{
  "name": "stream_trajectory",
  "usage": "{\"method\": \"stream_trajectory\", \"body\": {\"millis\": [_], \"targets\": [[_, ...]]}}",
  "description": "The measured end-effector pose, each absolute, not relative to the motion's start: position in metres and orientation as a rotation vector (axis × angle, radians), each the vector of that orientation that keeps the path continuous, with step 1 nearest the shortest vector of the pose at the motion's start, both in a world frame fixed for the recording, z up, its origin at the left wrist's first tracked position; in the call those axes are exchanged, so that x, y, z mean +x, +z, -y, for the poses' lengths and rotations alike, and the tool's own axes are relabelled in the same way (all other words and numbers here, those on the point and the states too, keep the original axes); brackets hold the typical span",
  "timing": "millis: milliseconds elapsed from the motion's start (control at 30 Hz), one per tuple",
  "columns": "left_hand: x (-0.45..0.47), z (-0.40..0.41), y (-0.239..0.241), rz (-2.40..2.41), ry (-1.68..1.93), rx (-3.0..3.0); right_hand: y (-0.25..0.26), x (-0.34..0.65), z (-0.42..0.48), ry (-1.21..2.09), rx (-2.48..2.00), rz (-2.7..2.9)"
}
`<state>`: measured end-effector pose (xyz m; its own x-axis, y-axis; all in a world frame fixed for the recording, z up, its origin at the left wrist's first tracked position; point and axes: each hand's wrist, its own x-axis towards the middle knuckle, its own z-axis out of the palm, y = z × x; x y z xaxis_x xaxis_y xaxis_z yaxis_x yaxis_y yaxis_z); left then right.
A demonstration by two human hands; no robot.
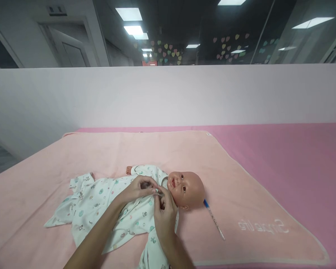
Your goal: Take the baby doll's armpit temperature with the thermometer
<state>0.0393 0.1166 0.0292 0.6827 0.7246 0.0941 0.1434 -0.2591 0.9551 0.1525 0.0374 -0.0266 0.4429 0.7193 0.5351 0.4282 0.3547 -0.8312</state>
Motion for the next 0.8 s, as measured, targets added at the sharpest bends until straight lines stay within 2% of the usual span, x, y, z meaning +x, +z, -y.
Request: {"method": "stream_trajectory", "body": {"millis": [233, 500, 800], "targets": [[0.0321, -0.1208, 0.0298, -0.687, 0.567, 1.833, -0.0283, 0.1521, -0.0380, 0.254, -1.284, 1.169], [0.0336, -0.1205, 0.0311, -0.693, 0.636, 1.810, -0.0349, 0.1537, -0.0405, 0.350, -1.173, 1.111], [0.0345, -0.1189, 0.0308, -0.670, 0.646, 1.724, -0.0311, 0.1519, -0.0379, 0.308, -1.246, 1.114]]}}
